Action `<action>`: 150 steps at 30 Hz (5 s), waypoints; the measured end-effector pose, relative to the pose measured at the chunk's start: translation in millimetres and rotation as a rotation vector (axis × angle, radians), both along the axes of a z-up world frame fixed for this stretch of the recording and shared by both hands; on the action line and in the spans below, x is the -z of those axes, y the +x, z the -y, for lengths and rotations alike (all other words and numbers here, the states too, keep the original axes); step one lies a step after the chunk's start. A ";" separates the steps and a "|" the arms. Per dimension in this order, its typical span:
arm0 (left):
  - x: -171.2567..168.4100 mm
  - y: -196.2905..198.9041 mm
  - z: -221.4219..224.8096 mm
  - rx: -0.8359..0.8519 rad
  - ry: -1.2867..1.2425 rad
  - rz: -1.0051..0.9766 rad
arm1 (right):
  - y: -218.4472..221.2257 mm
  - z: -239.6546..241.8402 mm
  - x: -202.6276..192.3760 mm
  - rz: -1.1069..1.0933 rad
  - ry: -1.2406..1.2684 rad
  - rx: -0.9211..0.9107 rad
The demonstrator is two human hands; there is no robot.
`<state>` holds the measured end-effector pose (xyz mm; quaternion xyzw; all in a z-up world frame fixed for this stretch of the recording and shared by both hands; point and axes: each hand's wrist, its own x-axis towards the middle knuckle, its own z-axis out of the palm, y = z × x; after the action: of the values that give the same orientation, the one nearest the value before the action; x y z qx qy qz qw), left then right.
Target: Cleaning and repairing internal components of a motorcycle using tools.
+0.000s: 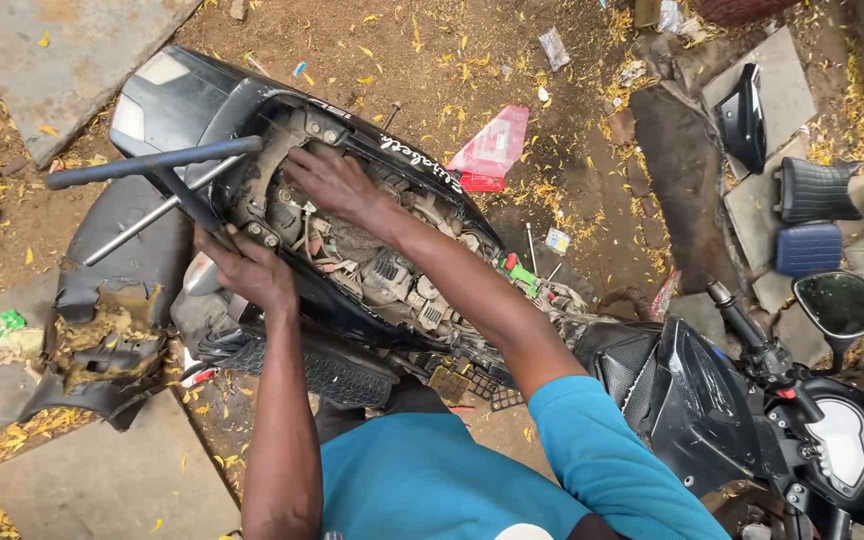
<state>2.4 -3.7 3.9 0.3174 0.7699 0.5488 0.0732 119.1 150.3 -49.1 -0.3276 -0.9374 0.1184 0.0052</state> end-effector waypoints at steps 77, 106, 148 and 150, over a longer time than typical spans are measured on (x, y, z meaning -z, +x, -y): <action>16.8 -1.0 -7.6 -0.005 0.015 -0.030 | -0.7 48.4 18.3 -0.339 0.274 0.299; 9.0 -2.7 1.0 -0.011 -0.023 0.022 | 15.1 50.4 3.4 -0.466 0.136 0.321; 13.5 -7.2 6.7 0.080 0.007 -0.007 | 1.6 52.4 11.2 -0.345 0.209 0.372; 13.1 -5.9 5.2 0.069 0.003 -0.009 | 5.4 49.8 19.6 -0.352 0.162 0.358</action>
<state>-3.5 -9.0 -9.2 0.3461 0.7579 0.5459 0.0881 124.6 100.5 -68.6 -0.4611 -0.8555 0.0956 0.2153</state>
